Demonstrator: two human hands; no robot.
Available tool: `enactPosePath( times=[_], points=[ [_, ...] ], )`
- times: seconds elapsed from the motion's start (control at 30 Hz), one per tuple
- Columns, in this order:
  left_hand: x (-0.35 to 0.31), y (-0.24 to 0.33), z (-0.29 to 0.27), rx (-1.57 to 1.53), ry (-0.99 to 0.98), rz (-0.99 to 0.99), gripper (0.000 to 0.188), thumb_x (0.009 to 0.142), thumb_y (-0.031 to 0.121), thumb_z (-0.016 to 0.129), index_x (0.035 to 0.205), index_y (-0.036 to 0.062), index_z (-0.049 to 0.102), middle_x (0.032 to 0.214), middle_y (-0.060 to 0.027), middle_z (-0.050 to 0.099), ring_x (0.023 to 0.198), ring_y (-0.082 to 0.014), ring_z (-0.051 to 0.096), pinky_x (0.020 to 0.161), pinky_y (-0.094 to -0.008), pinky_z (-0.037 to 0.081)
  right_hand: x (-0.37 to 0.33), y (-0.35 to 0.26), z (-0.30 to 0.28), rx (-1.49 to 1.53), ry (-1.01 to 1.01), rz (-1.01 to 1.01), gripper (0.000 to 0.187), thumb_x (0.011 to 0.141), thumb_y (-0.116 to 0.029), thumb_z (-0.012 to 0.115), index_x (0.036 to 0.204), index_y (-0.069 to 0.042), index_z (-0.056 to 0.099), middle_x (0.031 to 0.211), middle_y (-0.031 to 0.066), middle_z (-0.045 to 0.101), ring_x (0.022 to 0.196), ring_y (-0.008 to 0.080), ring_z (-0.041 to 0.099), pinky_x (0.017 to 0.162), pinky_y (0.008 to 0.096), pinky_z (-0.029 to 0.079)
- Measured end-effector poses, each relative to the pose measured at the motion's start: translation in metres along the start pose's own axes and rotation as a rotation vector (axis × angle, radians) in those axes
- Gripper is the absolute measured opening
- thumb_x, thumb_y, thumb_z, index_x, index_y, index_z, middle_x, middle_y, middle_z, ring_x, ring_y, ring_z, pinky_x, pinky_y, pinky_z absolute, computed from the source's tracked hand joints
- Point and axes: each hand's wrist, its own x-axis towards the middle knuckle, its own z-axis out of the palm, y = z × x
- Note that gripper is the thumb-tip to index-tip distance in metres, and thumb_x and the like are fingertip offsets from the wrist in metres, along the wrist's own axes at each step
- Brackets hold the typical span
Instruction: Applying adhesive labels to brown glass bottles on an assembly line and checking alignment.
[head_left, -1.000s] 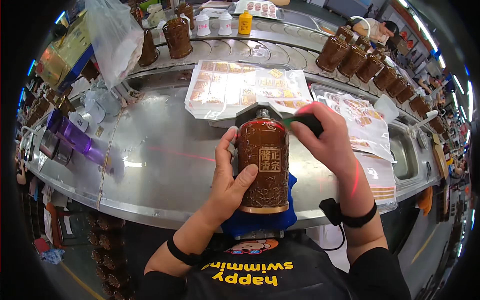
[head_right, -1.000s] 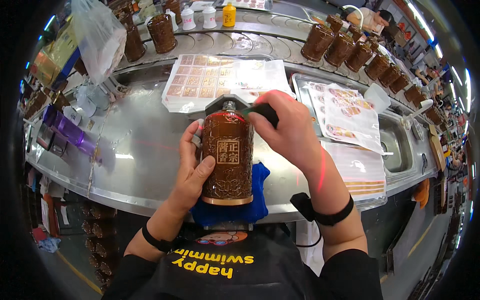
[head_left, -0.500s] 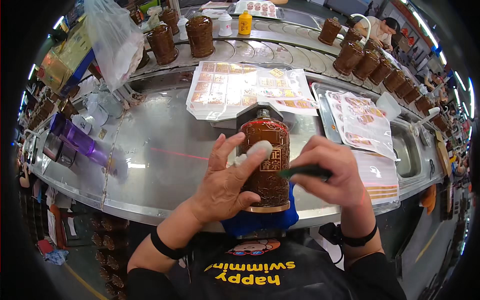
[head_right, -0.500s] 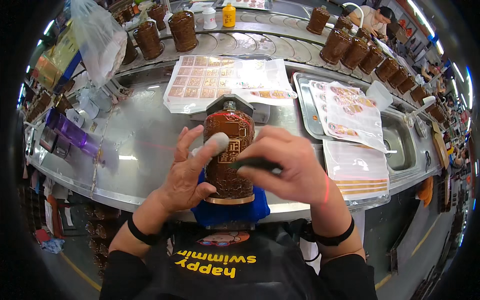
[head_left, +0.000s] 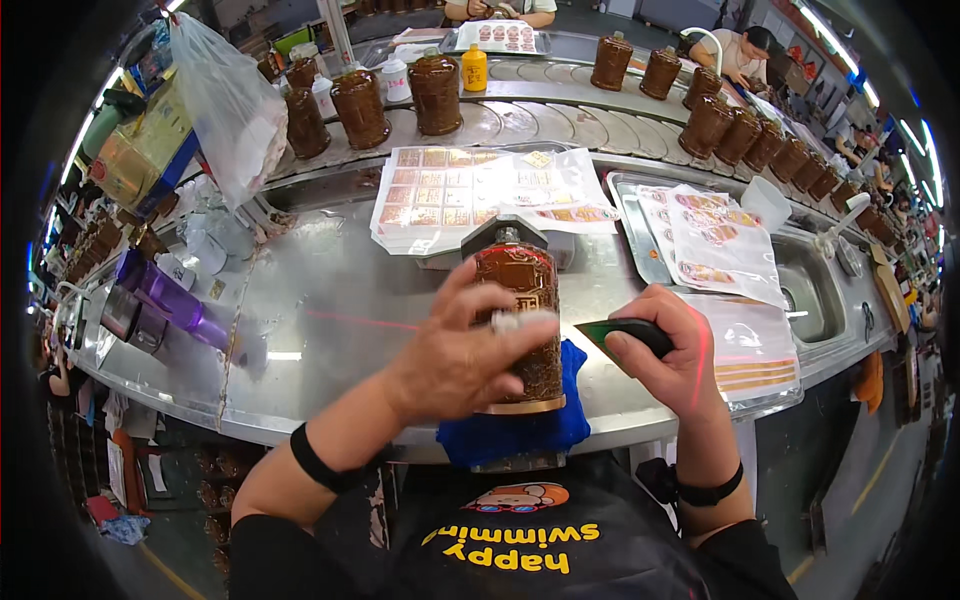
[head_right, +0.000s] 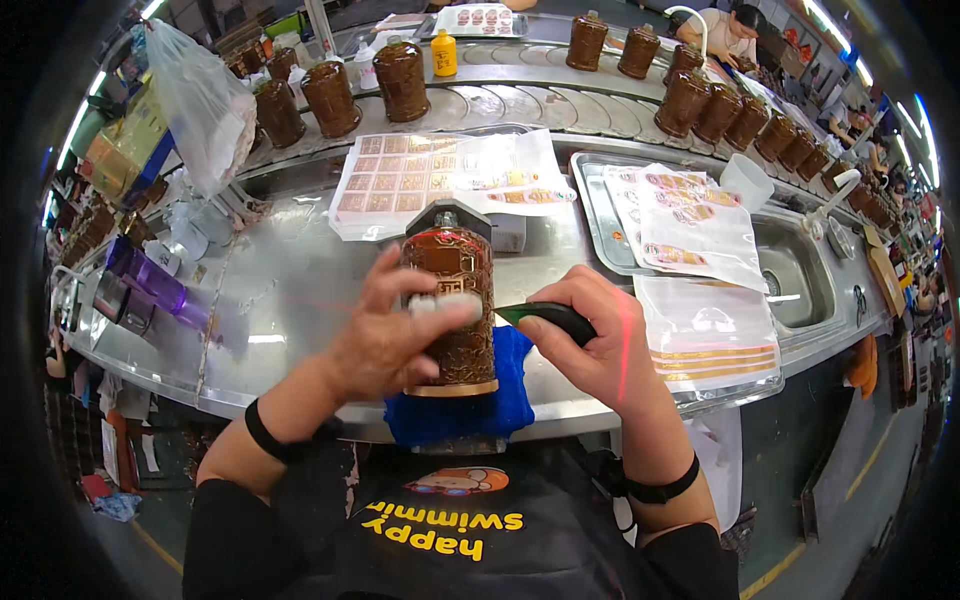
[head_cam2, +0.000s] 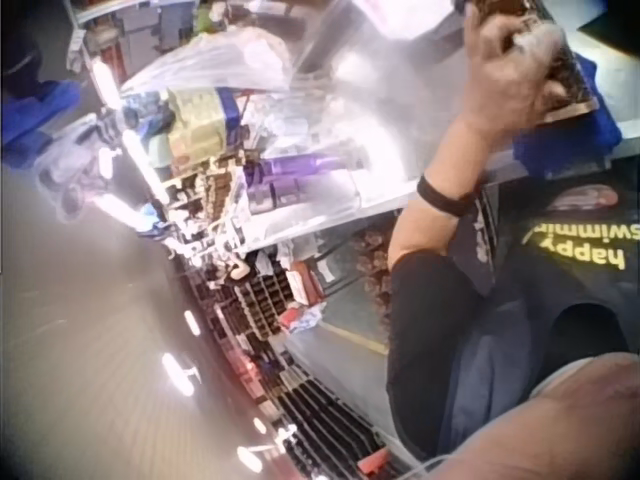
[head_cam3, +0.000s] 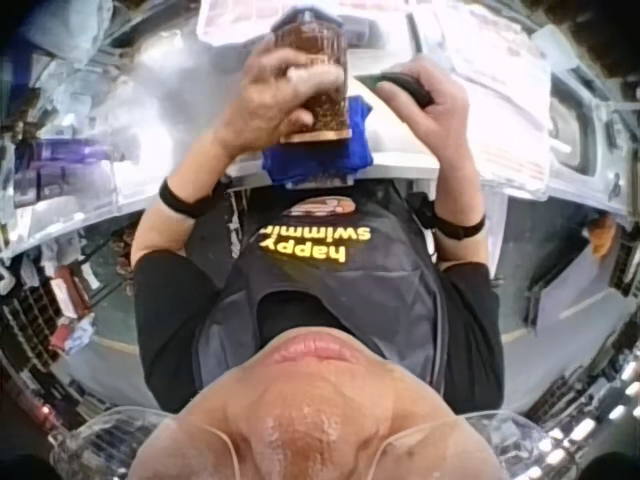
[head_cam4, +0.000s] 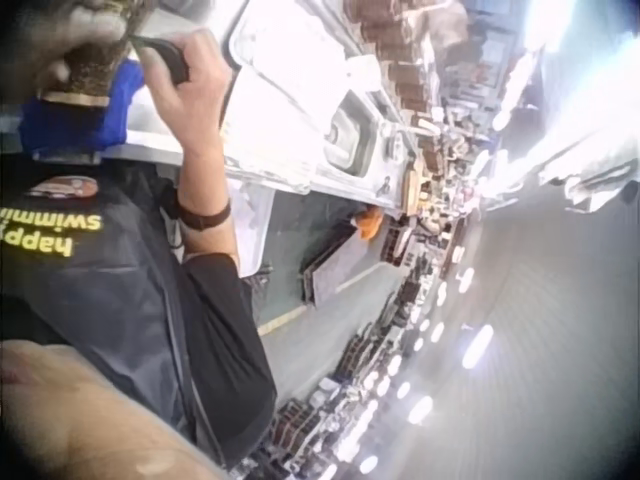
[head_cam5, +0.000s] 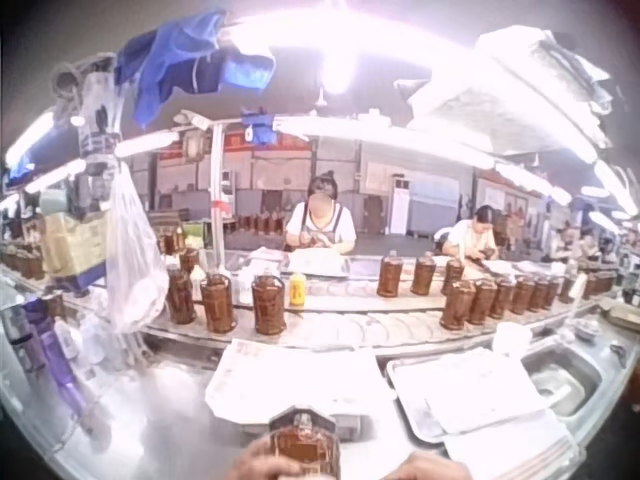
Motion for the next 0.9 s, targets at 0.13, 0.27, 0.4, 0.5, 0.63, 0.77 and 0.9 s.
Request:
enactPosePath(
  times=[0.13,0.27,0.4,0.5,0.63,0.77,0.9],
  points=[
    [-0.018,0.000,0.002,-0.118,0.090,-0.124,0.049,0.094,0.050,0.047,0.129,0.0174,0.060,0.121,-0.0094,0.052,0.119,-0.0267,0.044,0.116,-0.0494,0.016,0.006,-0.001,-0.006,0.018,-0.028,-0.010,0.012,0.079,-0.006,0.072,0.086,0.000,0.065,0.070,0.0081,0.056,0.060,0.0161,0.054,0.054,0.0292,0.041],
    [-0.020,-0.005,0.004,-0.069,0.158,-0.188,0.044,0.094,0.039,0.052,0.129,0.0127,0.059,0.123,-0.0076,0.057,0.121,-0.0297,0.043,0.113,-0.0535,0.021,0.019,-0.003,-0.020,-0.029,-0.007,-0.028,0.018,0.080,-0.002,0.069,0.097,-0.001,0.063,0.075,0.0075,0.058,0.063,0.0150,0.054,0.057,0.0269,0.043],
    [-0.036,0.007,-0.006,-0.098,0.056,-0.157,0.040,0.096,0.033,0.052,0.128,0.0106,0.059,0.118,-0.0131,0.060,0.116,-0.0277,0.049,0.108,-0.0495,0.030,0.060,0.017,-0.048,-0.086,0.006,-0.205,0.026,0.080,0.012,0.054,0.101,-0.001,0.062,0.115,0.0178,0.062,0.098,0.0246,0.063,0.079,0.0289,0.049],
    [-0.031,-0.011,-0.003,-0.532,0.413,-0.713,0.039,0.099,0.035,0.048,0.124,0.0082,0.059,0.118,-0.0131,0.060,0.113,-0.0211,0.052,0.104,-0.0413,0.036,0.132,0.049,-0.049,-0.188,-0.082,-0.331,0.028,0.078,0.014,0.050,0.096,-0.002,0.064,0.123,0.0182,0.060,0.109,0.0316,0.061,0.085,0.0345,0.049],
    [0.019,-0.042,0.008,-1.241,0.451,-1.139,0.044,0.101,0.037,0.043,0.125,0.0015,0.052,0.124,-0.0121,0.056,0.113,-0.0200,0.055,0.098,-0.0368,0.043,0.261,0.130,-0.030,-0.400,-0.121,-0.179,0.028,0.089,-0.015,0.063,0.113,0.000,0.064,0.105,0.0145,0.068,0.090,0.0239,0.065,0.079,0.0326,0.050],
    [0.041,-0.055,0.018,-1.644,0.011,-1.158,0.037,0.099,0.032,0.050,0.117,0.0005,0.058,0.110,-0.0082,0.063,0.105,-0.0172,0.059,0.095,-0.0329,0.046,0.387,0.211,0.009,-0.699,-0.116,-0.057,0.055,0.083,-0.045,0.064,0.102,0.006,0.067,0.099,0.0275,0.067,0.097,0.0388,0.065,0.086,0.0431,0.050],
    [0.031,-0.045,-0.008,-1.402,-0.102,-1.119,0.031,0.092,0.031,0.062,0.108,0.0055,0.064,0.109,-0.0061,0.062,0.101,-0.0168,0.059,0.092,-0.0308,0.045,0.442,0.251,0.041,-0.876,-0.195,-0.004,0.072,0.077,-0.064,0.062,0.094,0.006,0.069,0.093,0.0245,0.068,0.089,0.0363,0.067,0.079,0.0434,0.051]
  ],
)
